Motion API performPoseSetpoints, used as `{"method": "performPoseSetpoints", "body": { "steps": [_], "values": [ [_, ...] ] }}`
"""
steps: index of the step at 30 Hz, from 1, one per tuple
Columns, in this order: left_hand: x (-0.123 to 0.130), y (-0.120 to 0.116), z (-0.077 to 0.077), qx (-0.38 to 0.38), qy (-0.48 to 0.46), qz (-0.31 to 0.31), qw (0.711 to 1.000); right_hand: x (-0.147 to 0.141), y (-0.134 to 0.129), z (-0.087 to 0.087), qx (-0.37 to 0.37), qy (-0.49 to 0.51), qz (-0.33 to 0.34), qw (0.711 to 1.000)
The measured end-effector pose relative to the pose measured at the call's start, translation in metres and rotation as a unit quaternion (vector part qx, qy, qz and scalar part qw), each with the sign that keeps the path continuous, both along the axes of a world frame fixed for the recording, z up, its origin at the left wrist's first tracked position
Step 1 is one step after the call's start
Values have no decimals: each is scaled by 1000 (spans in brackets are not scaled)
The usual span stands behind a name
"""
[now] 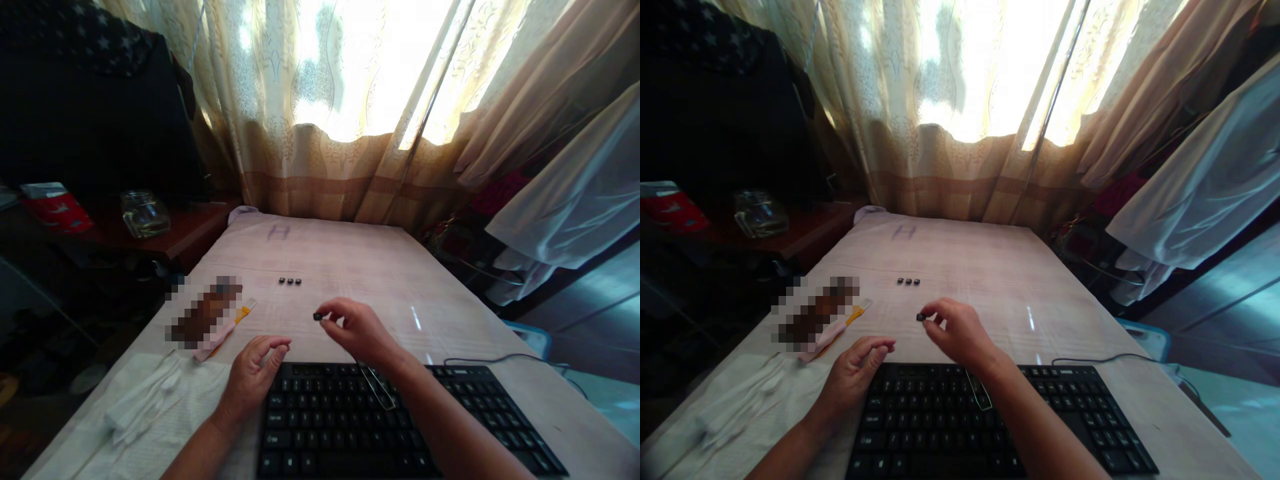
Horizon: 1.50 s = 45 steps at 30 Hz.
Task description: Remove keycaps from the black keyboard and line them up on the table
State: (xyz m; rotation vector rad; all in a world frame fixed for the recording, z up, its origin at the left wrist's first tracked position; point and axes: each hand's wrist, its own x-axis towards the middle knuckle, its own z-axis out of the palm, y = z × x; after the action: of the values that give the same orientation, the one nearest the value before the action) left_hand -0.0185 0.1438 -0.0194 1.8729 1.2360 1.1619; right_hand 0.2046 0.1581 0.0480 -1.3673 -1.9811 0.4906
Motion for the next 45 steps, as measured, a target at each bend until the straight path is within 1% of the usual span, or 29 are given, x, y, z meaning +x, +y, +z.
{"method": "performPoseSetpoints", "body": {
  "steps": [2, 4, 7, 10, 13, 17, 21, 38, 45],
  "values": [
    [-4, 7, -6, -2, -9, 37, 999, 7, 31, 0, -22, -35, -58, 997],
    [-7, 13, -10, -8, -19, 59, 998, 10, 62, -6, -53, -89, -97, 990],
    [-8, 17, -12, -22, -29, 69, 997, 7, 99, -25, -76, -119, -102, 985],
    [-8, 17, -11, -23, -33, 70, 997, 1, 122, -44, -92, -137, -108, 980],
    [-7, 16, -11, -25, -35, 69, 997, -4, 135, -55, -106, -151, -115, 976],
    [-7, 17, -13, -29, -35, 70, 997, -7, 144, -60, -114, -169, -118, 972],
    [-7, 17, -13, -32, -29, 68, 997, -7, 147, -62, -119, -186, -117, 968],
    [-7, 17, -14, -18, -19, 64, 998, -9, 146, -62, -115, -200, -120, 966],
    [-6, 17, -11, -20, -17, 62, 998, -8, 147, -63, -117, -191, -119, 967]
  ]
}}
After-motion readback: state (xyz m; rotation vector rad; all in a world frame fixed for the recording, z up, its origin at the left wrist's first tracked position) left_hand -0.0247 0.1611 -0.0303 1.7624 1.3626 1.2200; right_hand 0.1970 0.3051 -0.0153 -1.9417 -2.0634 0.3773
